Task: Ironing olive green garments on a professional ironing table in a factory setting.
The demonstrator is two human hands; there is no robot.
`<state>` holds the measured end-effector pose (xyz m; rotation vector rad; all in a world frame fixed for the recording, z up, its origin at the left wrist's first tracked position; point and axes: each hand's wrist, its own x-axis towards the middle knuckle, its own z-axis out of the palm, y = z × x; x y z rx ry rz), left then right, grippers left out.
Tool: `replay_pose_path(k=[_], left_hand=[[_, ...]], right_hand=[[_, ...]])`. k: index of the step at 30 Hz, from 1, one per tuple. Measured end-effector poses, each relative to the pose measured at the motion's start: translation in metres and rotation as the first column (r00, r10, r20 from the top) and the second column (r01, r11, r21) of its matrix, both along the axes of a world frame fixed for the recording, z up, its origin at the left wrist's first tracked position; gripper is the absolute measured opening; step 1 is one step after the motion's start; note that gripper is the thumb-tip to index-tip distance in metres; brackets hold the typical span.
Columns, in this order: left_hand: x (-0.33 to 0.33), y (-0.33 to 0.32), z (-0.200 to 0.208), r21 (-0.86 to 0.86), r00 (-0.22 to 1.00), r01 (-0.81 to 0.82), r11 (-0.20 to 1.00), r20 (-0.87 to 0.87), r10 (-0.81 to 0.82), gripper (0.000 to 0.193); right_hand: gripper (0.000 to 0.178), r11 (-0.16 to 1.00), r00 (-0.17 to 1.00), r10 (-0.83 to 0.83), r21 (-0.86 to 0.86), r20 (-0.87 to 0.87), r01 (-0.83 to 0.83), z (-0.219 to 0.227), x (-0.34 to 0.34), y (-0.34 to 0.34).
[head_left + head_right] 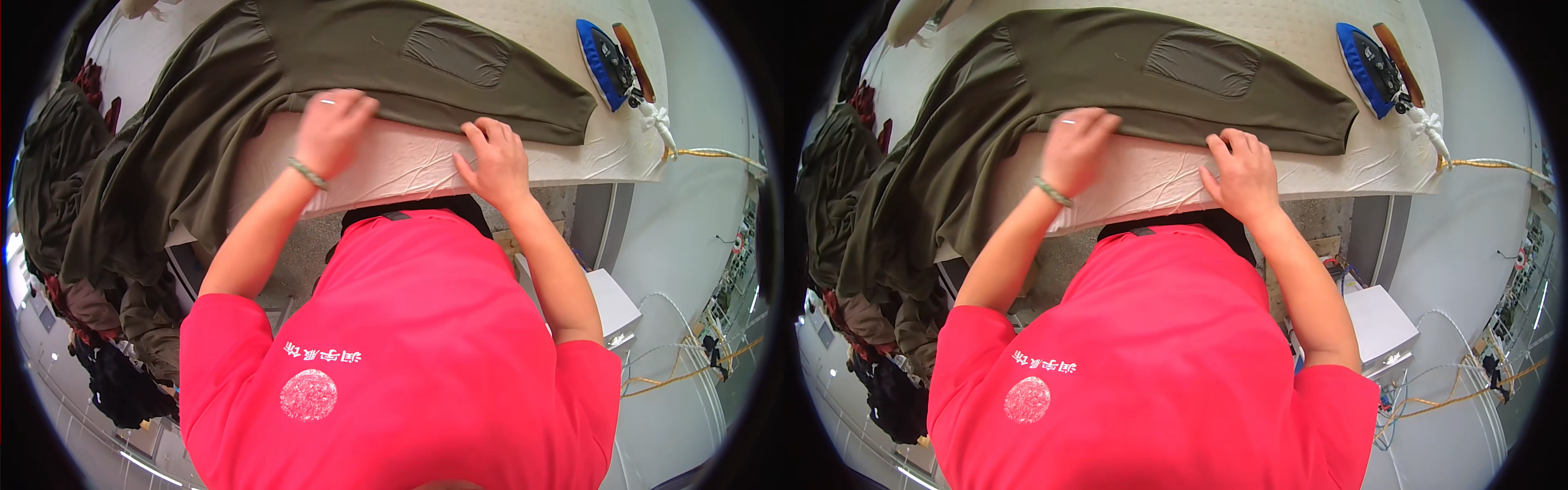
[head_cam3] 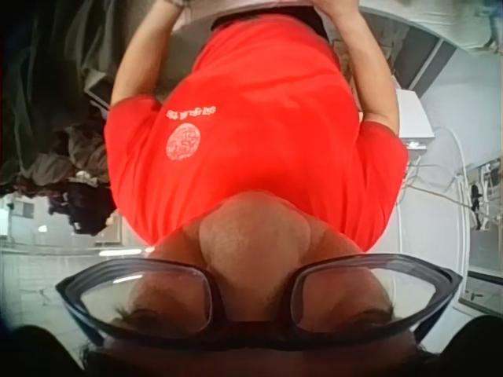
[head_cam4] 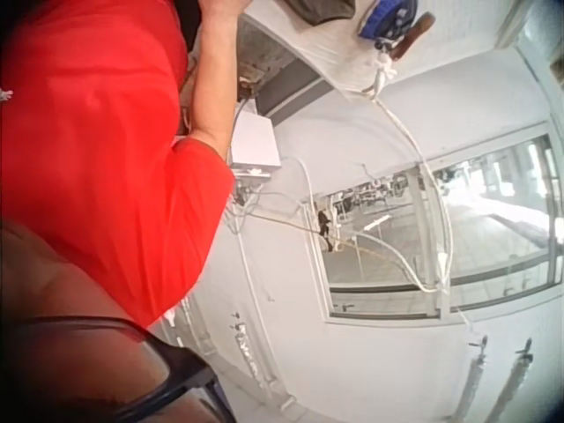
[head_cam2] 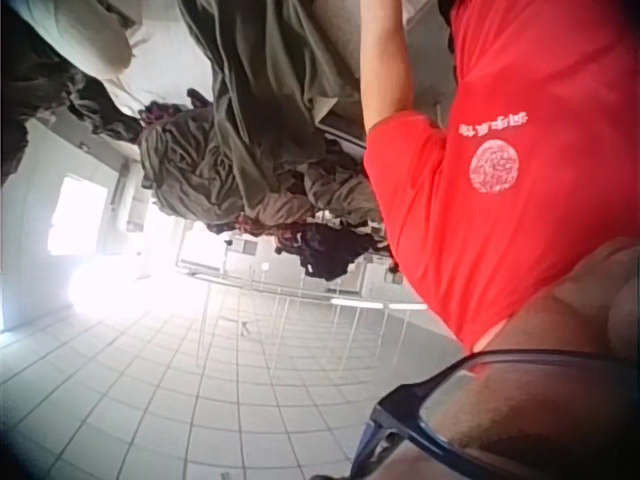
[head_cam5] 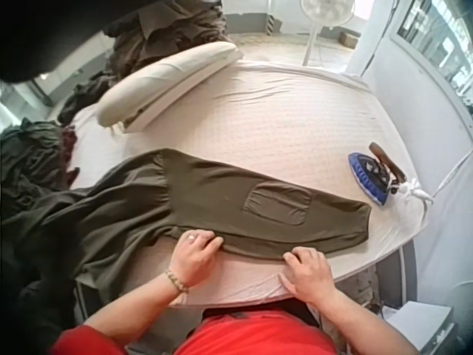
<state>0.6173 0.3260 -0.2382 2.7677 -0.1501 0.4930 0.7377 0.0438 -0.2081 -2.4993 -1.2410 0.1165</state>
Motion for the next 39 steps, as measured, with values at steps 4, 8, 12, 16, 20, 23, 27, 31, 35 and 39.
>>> replay_pose_path(k=[4,8,12,16,20,23,27,31,35,39], left_hand=[[-0.026,0.054,-0.002,0.066,0.991,-0.119,0.991,-0.055,0.122,0.029],[-0.031,0.06,0.0,0.076,1.0,0.017,0.997,-0.006,-0.016,0.028],[-0.033,0.058,0.008,0.015,0.994,-0.02,1.0,-0.107,0.022,0.028],[-0.007,0.034,0.009,-0.058,0.965,-0.137,0.989,-0.233,0.12,0.034],[0.027,0.014,-0.004,-0.008,0.977,-0.215,0.977,0.008,0.215,0.047],[0.017,-0.002,-0.011,0.081,0.969,-0.194,0.978,-0.141,0.204,0.056],[0.007,-0.024,-0.001,0.044,0.972,-0.025,0.999,-0.231,0.035,0.056],[0.028,-0.041,-0.008,-0.371,0.869,0.299,0.879,-0.275,-0.412,0.055],[0.078,-0.032,-0.019,-0.208,0.993,0.061,0.976,-0.086,-0.08,0.05],[0.082,-0.013,-0.026,0.032,0.972,-0.191,0.981,-0.13,0.194,0.053]], right_hand=[[0.036,1.0,0.997,0.002,-0.006,-0.075,-0.003,0.002,0.001,0.009],[0.036,0.997,0.993,0.053,0.054,-0.11,-0.048,-0.005,0.006,0.054],[0.036,0.986,0.983,0.165,0.018,-0.077,-0.164,-0.016,-0.022,0.084],[0.049,0.979,0.981,0.181,0.111,-0.07,-0.173,-0.01,-0.017,0.115],[0.066,0.965,0.969,0.243,0.085,0.052,-0.247,-0.021,-0.011,0.11],[0.073,0.976,0.974,0.217,-0.025,0.07,-0.216,-0.035,-0.008,0.061],[0.066,0.981,0.99,-0.075,-0.172,0.117,0.095,-0.028,0.016,-0.034],[0.034,0.9,0.908,-0.417,0.159,0.037,0.407,0.007,0.073,-0.105],[0.03,0.638,0.613,-0.66,0.106,-0.433,0.762,-0.011,0.14,-0.145],[0.033,0.687,0.257,-0.542,-0.246,-0.8,0.684,-0.01,0.173,-0.157]])
